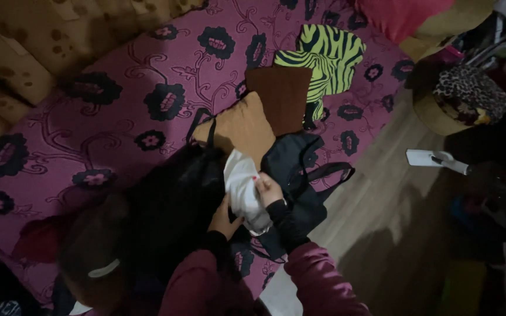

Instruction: The person is sorting and examining clothes and bags on a couch.

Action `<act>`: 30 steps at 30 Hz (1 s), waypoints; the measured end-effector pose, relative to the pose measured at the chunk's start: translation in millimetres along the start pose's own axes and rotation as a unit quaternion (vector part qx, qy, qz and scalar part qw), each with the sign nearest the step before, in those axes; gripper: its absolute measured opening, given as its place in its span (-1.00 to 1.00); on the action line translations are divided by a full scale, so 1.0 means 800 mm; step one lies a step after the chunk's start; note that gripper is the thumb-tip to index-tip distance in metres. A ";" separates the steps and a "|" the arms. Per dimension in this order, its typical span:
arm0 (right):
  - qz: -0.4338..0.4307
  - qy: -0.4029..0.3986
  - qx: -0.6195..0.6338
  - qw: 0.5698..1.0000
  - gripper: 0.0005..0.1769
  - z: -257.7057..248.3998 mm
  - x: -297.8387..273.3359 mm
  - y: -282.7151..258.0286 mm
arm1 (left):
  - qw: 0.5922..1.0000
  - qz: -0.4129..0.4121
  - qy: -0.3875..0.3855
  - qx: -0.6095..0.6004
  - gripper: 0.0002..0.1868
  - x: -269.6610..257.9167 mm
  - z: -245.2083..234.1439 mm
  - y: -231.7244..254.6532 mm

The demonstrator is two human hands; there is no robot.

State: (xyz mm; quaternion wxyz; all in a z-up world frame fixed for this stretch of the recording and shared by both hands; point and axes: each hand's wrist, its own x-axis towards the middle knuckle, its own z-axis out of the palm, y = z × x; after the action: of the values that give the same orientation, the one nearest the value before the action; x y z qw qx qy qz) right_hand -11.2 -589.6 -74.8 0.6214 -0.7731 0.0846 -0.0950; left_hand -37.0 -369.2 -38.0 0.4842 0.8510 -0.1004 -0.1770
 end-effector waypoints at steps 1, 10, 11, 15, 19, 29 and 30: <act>-0.002 0.001 -0.001 1.000 -0.78 -0.006 0.002 -0.017 | 1.000 0.002 0.000 0.000 0.06 -0.002 -0.004 0.007; 0.036 -0.011 0.163 0.986 -0.76 -0.025 0.001 -0.207 | 0.928 0.083 0.130 -0.338 0.25 0.028 -0.040 0.026; 0.035 -0.013 0.181 0.983 -0.76 -0.026 0.004 -0.221 | 0.935 0.092 0.107 -0.327 -0.11 0.031 -0.057 0.030; 0.030 -0.019 0.180 0.983 -0.70 -0.028 0.019 -0.240 | 0.944 0.162 0.118 -0.264 -0.62 -0.010 -0.160 0.121; 0.038 -0.028 0.132 0.990 -0.66 -0.007 0.024 -0.268 | 0.936 0.165 0.118 -0.289 -0.69 -0.019 -0.211 0.157; -0.158 -0.239 0.013 0.958 -0.28 0.045 -0.029 -0.377 | 0.821 0.151 0.096 -0.542 -0.84 0.023 -0.217 0.137; -0.206 -0.247 -0.042 0.946 -0.20 0.048 -0.033 -0.384 | 0.823 0.171 0.125 -0.527 -0.87 0.026 -0.215 0.130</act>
State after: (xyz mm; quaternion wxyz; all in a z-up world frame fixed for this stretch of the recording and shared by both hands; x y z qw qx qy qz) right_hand -23.5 -481.2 216.5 0.5563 -0.7986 -0.2284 -0.0232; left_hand 50.6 -293.8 127.7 0.8897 0.4504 -0.0740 -0.0097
